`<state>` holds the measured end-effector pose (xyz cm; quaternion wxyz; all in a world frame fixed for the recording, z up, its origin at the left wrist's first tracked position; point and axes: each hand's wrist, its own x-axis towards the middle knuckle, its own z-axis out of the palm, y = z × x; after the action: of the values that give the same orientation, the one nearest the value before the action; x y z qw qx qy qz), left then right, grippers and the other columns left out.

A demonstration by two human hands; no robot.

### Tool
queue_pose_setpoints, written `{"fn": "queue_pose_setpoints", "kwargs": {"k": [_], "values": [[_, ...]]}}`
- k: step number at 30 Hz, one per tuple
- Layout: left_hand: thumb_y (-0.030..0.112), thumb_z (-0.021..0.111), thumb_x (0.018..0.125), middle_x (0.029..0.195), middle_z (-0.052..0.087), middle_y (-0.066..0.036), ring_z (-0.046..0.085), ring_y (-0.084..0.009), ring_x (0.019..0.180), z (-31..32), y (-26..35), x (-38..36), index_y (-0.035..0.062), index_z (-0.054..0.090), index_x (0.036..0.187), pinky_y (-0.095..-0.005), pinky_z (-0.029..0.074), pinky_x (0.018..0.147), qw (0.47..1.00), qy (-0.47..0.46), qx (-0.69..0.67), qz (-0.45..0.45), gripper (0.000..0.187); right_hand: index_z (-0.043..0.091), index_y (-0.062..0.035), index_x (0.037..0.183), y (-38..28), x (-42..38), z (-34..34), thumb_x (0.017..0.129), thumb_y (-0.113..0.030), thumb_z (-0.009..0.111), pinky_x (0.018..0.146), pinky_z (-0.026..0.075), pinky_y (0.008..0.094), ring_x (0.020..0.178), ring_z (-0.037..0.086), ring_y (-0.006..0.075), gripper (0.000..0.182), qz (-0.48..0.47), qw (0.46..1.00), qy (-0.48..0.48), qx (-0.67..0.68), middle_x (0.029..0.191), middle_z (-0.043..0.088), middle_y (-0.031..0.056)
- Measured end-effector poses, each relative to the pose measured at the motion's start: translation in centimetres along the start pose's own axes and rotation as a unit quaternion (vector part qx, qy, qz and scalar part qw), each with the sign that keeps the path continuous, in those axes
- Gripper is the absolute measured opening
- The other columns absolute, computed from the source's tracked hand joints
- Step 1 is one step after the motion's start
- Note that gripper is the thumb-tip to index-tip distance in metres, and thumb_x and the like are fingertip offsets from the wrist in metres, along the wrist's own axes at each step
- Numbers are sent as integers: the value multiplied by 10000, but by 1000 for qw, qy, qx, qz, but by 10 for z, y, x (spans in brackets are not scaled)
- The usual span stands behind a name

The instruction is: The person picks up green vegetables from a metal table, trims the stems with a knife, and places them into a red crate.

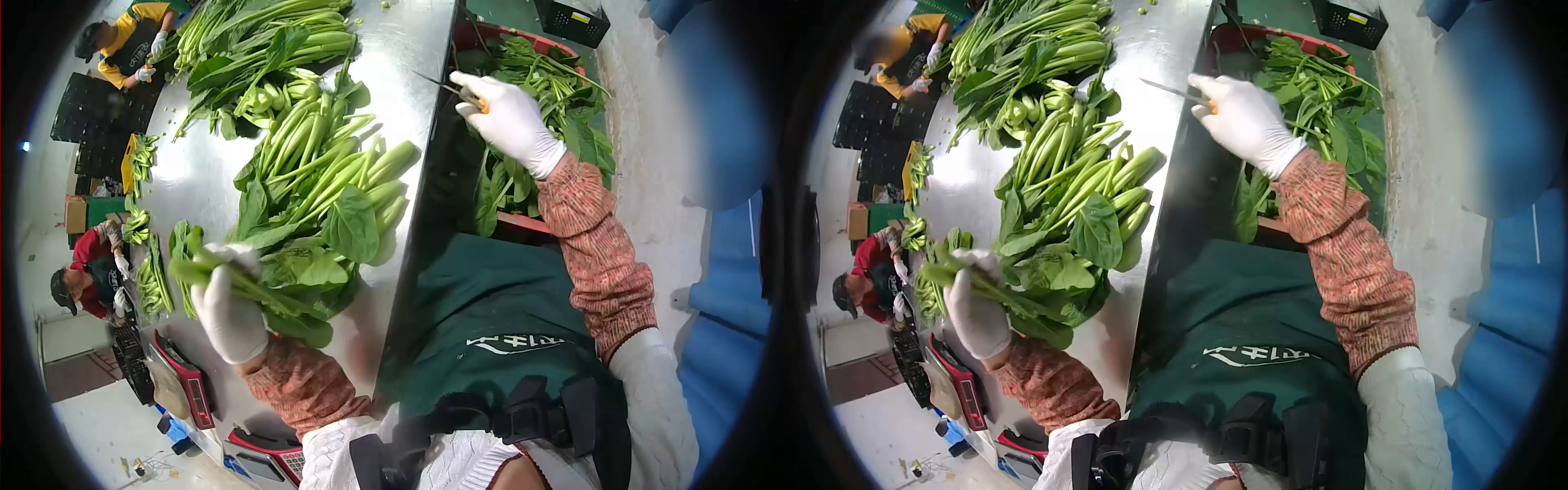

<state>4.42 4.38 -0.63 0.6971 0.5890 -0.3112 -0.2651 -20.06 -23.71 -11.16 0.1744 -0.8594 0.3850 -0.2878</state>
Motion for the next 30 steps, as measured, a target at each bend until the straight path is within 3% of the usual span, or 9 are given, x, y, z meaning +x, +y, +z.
{"fn": "queue_pose_setpoints", "kwargs": {"k": [1,5,8,11,14,16,24,27,30], "values": [[133,515,878,846,546,-86,483,-172,724,-7,2,-4,11,526,1050,-291,392,680,998,49,-28,13,211,640,-75,1181,-4,-1,9,866,-101,610,756,541,347,873,687,286,317,-21,996,12,82,997,697,132],[140,504,963,725,355,13,352,-125,687,-44,21,-14,23,493,1067,-284,314,641,993,-49,-67,87,157,634,-152,1214,-28,-19,59,822,-135,636,736,555,353,826,671,303,392,-77,982,-87,147,983,683,114],[121,521,972,684,321,28,336,-89,647,-52,30,-23,2,499,993,-245,292,597,990,14,30,140,123,580,-173,1273,-48,-23,81,792,-166,660,740,550,371,855,658,308,488,-135,986,-101,-1,1042,655,109],[114,540,967,658,318,35,317,-79,601,-44,34,-30,3,521,931,-231,277,565,978,82,111,159,118,602,-148,1224,-17,-13,104,779,-191,690,753,545,363,852,659,295,455,-102,988,-116,29,1063,659,110],[109,560,960,658,337,33,313,-76,580,-38,29,-31,-5,537,943,-232,272,554,974,105,129,153,118,690,-57,1038,-30,2,66,805,-249,757,675,489,277,725,596,129,309,-12,936,-187,297,874,679,44],[108,567,956,657,341,32,315,-76,578,-34,22,-27,-8,549,961,-232,270,552,976,105,111,152,118,700,-14,996,-47,7,40,845,-248,756,598,414,196,681,492,19,284,56,865,-179,465,799,625,-36],[88,616,931,645,431,42,363,-46,588,11,31,-15,-1,634,930,-203,267,566,933,178,262,171,91,694,-29,989,-74,37,14,830,-320,777,392,363,228,428,409,35,342,185,760,10,623,591,479,-60],[73,633,925,684,477,46,394,-31,613,21,29,-12,1,663,959,-184,279,573,923,177,287,187,85,693,-21,999,-64,52,13,837,-330,772,400,361,227,432,413,35,358,232,740,54,629,572,466,-62],[47,656,907,723,519,51,416,-26,605,33,23,-10,8,668,966,-170,303,553,921,169,295,191,72,696,-20,1039,-56,56,3,860,-325,748,422,353,211,449,421,28,358,203,781,76,585,573,483,-59]]}}
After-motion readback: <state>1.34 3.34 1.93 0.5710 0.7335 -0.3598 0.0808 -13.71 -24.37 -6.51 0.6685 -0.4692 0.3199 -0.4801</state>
